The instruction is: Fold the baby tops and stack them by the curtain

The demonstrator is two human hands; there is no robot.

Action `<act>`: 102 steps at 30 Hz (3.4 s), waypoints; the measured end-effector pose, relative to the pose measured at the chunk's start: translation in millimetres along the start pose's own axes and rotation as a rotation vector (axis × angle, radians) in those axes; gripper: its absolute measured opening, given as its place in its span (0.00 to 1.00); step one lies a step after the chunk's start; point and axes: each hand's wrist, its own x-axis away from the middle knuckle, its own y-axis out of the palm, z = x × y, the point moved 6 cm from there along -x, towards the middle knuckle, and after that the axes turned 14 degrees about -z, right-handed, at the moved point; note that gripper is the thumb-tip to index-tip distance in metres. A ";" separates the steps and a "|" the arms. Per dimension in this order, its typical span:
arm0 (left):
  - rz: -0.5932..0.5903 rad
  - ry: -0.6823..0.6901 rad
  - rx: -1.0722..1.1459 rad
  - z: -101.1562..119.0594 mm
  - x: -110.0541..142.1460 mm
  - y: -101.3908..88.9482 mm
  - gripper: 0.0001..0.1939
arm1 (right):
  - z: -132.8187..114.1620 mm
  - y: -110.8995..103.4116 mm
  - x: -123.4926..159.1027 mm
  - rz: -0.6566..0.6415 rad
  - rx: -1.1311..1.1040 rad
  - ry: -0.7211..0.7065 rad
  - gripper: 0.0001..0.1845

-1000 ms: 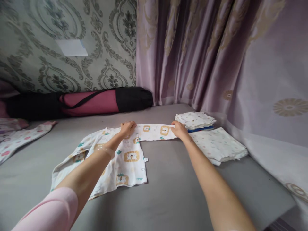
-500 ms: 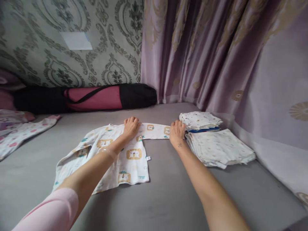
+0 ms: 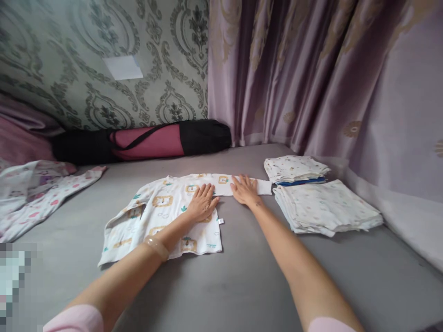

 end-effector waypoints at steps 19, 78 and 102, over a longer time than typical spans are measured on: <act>-0.236 0.101 0.044 24.1 149.7 -18.7 0.36 | -137.5 -15.9 0.0 0.098 0.021 -0.325 0.23; -0.012 0.301 0.058 32.5 185.3 -31.2 0.14 | -85.3 -19.0 68.4 0.109 0.079 -0.117 0.17; -0.003 0.164 -0.031 59.7 102.6 8.0 0.29 | -66.7 -26.3 21.2 0.085 0.196 -0.184 0.24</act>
